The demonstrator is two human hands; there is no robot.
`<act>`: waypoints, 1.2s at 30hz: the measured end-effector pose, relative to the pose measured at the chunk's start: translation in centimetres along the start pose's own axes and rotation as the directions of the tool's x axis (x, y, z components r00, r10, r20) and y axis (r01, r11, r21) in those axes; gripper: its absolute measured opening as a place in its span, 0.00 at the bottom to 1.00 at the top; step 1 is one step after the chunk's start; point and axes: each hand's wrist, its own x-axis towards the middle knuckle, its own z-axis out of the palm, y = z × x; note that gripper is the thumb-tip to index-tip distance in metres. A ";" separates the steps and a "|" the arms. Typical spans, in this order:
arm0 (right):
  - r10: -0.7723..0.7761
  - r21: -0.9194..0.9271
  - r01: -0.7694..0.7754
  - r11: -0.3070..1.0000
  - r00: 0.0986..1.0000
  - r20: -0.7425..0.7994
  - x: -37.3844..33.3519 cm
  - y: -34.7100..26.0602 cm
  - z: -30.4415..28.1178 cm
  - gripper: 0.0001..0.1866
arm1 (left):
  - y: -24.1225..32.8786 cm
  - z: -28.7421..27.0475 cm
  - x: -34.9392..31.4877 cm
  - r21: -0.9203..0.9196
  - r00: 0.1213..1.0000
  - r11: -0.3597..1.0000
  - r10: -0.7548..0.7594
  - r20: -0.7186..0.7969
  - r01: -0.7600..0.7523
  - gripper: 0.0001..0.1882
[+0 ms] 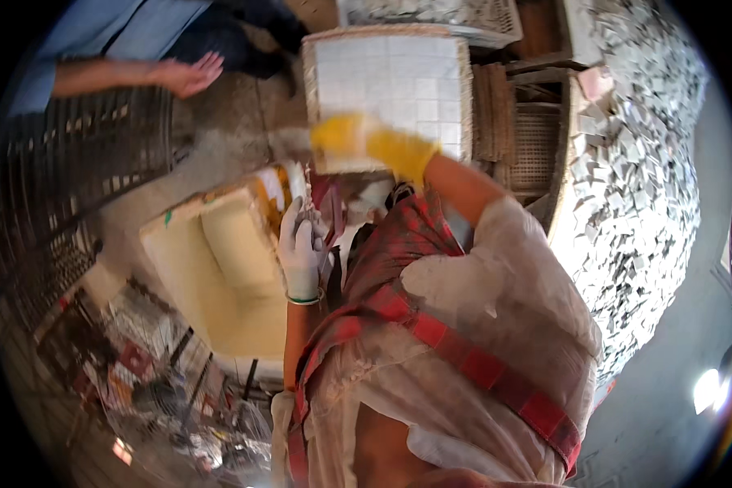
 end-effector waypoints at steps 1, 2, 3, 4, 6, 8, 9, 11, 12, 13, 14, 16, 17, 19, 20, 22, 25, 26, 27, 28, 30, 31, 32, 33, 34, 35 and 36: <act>0.027 0.004 -0.027 1.000 1.000 0.008 2.7 2.2 -0.1 0.15 | 0.1 -1.1 -0.1 0.050 0.999 0.998 0.043 0.004 -0.043 0.20; 0.028 0.030 -0.028 0.999 0.999 0.028 5.4 4.2 0.2 0.15 | 0.0 -2.2 -0.4 0.092 0.996 0.992 0.090 -0.007 -0.089 0.19; -0.004 0.087 -0.003 0.996 0.997 0.083 8.4 6.1 0.9 0.15 | 0.0 -3.0 -1.3 0.064 0.995 0.995 0.081 -0.061 -0.077 0.18; -0.013 0.256 -0.022 0.966 0.991 0.133 9.7 8.5 2.0 0.15 | 0.8 -3.5 -1.6 0.048 0.995 0.996 0.076 -0.066 -0.073 0.17; -0.006 0.054 -0.002 0.999 0.988 0.153 8.7 3.5 1.3 0.16 | 0.1 -6.3 -3.1 0.017 0.981 0.998 0.057 -0.188 -0.055 0.16; 0.035 0.136 -0.044 0.990 0.997 0.066 3.4 0.6 2.1 0.20 | -0.9 -9.0 -2.7 0.033 0.961 0.996 0.083 -0.265 -0.077 0.16; -0.030 0.135 0.022 0.991 0.998 0.064 2.0 -0.6 2.3 0.20 | -1.3 -9.9 -3.8 0.003 0.926 0.996 0.085 -0.367 -0.091 0.16; -0.010 0.060 0.007 0.998 0.999 0.046 -3.1 0.9 -0.2 0.21 | -0.7 -11.6 -3.4 -0.026 0.881 0.992 0.100 -0.462 -0.126 0.16; 0.031 0.024 -0.033 0.999 0.997 0.069 -4.6 2.9 -1.4 0.21 | -1.1 -12.6 -4.6 -0.052 0.835 0.989 0.087 -0.543 -0.138 0.16; 0.135 -0.024 -0.134 0.991 0.988 0.072 -6.3 5.4 -3.1 0.22 | -1.5 -13.8 -5.2 -0.073 0.793 0.985 0.078 -0.605 -0.153 0.16; 0.267 -0.066 -0.263 0.963 0.962 0.060 -7.9 8.4 -5.0 0.22 | -2.0 -15.0 -5.5 -0.087 0.791 0.985 0.066 -0.608 -0.149 0.17; 0.558 -0.038 -0.561 0.827 0.828 -0.060 -10.7 14.0 -8.7 0.23 | -4.1 -17.8 -6.3 -0.113 0.778 0.983 0.041 -0.626 -0.143 0.18; 0.678 0.070 -0.676 0.733 0.720 -0.148 -11.7 16.4 -10.0 0.23 | -5.7 -19.5 -6.8 -0.148 0.780 0.980 0.012 -0.626 -0.134 0.19; 0.812 0.582 -0.594 0.556 0.537 -0.227 -13.1 20.2 -10.6 0.24 | -8.1 -21.1 -6.5 -0.166 0.757 0.984 -0.065 -0.651 -0.058 0.18; 0.857 0.887 -0.290 0.360 0.479 -0.191 -13.1 21.0 -10.2 0.24 | -9.5 -21.8 -6.5 -0.179 0.734 0.984 -0.105 -0.671 -0.023 0.18; 0.760 0.884 0.365 -0.291 0.649 -0.019 -13.5 21.9 -7.6 0.25 | -13.2 -23.5 -5.4 -0.169 0.773 0.986 -0.104 -0.626 -0.005 0.18; 0.515 0.716 0.199 -0.669 0.819 0.254 -10.5 16.3 -5.0 0.25 | -13.4 -23.7 -2.3 -0.131 0.765 0.983 -0.183 -0.618 0.129 0.15; 0.479 0.746 0.062 -0.663 0.801 0.359 -8.9 13.7 -6.0 0.27 | -14.6 -24.7 -1.5 -0.080 0.773 0.986 -0.165 -0.612 0.147 0.17; 0.522 0.851 -0.160 -0.499 0.729 0.444 -5.2 7.3 -9.4 0.27 | -15.1 -25.5 -0.8 0.078 0.773 0.978 -0.104 -0.626 0.195 0.17; 0.534 0.841 -0.302 -0.448 0.664 0.523 -3.9 4.1 -10.6 0.28 | -14.9 -26.8 0.9 0.243 0.798 0.941 -0.044 -0.601 0.235 0.16; 0.431 0.817 -0.549 -0.177 0.703 0.566 -1.1 -2.7 -13.6 0.27 | -17.8 -31.5 3.3 0.799 0.802 0.530 0.325 -0.500 0.284 0.16; 0.396 0.797 -0.599 -0.079 0.714 0.577 -0.7 -4.5 -14.6 0.26 | -17.5 -32.1 4.9 0.756 0.759 0.502 0.261 -0.596 0.421 0.15; 0.365 0.772 -0.636 0.015 0.722 0.588 -0.3 -5.8 -16.0 0.26 | -15.8 -31.9 6.3 0.701 0.704 0.457 0.203 -0.681 0.547 0.15; 0.372 0.768 -0.637 0.061 0.729 0.575 0.1 -7.6 -17.2 0.26 | -15.2 -31.4 6.9 0.630 0.633 0.402 0.145 -0.761 0.665 0.15; 0.371 0.759 -0.642 0.111 0.735 0.567 0.9 -9.7 -18.5 0.25 | -15.8 -31.1 6.6 0.637 0.652 0.346 0.088 -0.753 0.689 0.15; 0.373 0.753 -0.640 0.152 0.743 0.556 1.6 -11.4 -19.6 0.25 | -16.1 -30.9 6.4 0.652 0.672 0.282 0.035 -0.740 0.704 0.15; 0.355 0.771 -0.612 0.178 0.771 0.529 2.4 -12.6 -20.3 0.25 | -16.4 -30.5 6.2 0.665 0.685 0.217 -0.022 -0.728 0.714 0.15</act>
